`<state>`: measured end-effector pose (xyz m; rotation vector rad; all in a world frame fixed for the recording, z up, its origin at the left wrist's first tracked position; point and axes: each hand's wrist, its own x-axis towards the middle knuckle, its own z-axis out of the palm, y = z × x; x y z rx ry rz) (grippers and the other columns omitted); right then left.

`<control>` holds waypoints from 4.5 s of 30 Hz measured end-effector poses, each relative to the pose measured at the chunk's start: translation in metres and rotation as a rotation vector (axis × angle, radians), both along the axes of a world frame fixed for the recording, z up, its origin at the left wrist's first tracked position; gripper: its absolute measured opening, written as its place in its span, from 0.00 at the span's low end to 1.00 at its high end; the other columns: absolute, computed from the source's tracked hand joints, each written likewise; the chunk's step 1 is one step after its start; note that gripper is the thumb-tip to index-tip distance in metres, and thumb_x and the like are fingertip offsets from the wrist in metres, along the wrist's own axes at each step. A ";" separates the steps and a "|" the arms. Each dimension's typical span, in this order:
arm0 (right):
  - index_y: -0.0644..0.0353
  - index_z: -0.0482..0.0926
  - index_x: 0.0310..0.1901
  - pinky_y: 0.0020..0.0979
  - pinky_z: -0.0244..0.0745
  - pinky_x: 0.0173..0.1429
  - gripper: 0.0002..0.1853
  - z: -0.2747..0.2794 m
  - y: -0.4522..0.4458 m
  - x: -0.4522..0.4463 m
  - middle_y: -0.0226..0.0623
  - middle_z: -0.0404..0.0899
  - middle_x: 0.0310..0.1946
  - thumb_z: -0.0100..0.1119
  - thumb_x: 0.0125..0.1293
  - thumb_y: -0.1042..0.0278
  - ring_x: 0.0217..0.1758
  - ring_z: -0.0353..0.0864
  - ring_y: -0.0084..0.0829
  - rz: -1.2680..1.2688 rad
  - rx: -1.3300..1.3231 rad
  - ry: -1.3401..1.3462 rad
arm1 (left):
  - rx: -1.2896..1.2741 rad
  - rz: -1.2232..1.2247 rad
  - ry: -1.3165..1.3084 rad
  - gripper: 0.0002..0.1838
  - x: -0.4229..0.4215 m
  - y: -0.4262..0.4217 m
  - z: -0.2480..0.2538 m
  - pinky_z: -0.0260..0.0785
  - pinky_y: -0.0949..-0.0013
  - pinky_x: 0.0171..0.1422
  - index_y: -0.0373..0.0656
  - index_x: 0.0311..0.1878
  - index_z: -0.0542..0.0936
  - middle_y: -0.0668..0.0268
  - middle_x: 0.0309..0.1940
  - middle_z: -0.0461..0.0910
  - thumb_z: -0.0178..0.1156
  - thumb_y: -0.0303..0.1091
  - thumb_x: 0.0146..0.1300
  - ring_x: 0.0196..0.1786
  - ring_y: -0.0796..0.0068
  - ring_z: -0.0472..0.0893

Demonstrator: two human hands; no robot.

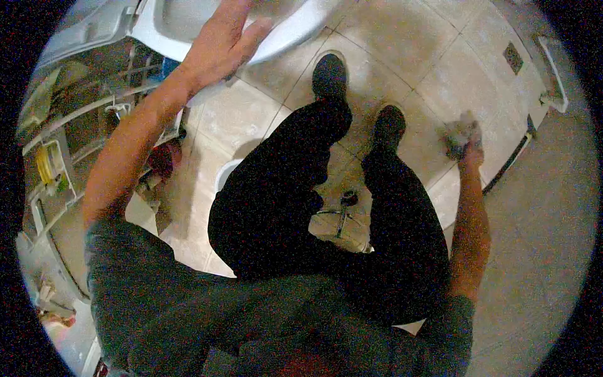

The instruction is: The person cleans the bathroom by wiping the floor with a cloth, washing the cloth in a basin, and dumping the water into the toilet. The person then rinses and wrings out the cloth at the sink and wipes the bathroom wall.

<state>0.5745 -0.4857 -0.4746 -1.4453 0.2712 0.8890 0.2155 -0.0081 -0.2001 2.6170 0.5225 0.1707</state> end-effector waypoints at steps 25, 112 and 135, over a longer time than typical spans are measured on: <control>0.67 0.75 0.58 0.42 0.80 0.53 0.22 0.122 -0.024 -0.095 0.43 0.80 0.50 0.63 0.67 0.63 0.52 0.81 0.37 -0.120 -0.115 -0.419 | 0.248 -0.072 -0.101 0.30 -0.006 0.020 -0.070 0.48 0.60 0.80 0.44 0.76 0.60 0.56 0.76 0.59 0.44 0.45 0.76 0.77 0.56 0.58; 0.57 0.77 0.55 0.44 0.72 0.61 0.25 -0.032 0.027 -0.089 0.50 0.79 0.50 0.63 0.52 0.66 0.57 0.78 0.51 0.449 -0.736 -0.946 | 0.436 0.097 -0.205 0.31 -0.017 -0.021 -0.056 0.54 0.58 0.76 0.43 0.73 0.63 0.52 0.70 0.67 0.47 0.52 0.74 0.72 0.50 0.65; 0.53 0.85 0.41 0.46 0.67 0.64 0.15 -0.004 -0.316 -0.430 0.43 0.73 0.57 0.66 0.48 0.75 0.59 0.71 0.48 0.986 -0.923 -0.770 | 0.488 0.054 -0.223 0.32 -0.015 -0.010 -0.061 0.53 0.58 0.76 0.39 0.72 0.66 0.51 0.70 0.67 0.47 0.52 0.74 0.73 0.51 0.65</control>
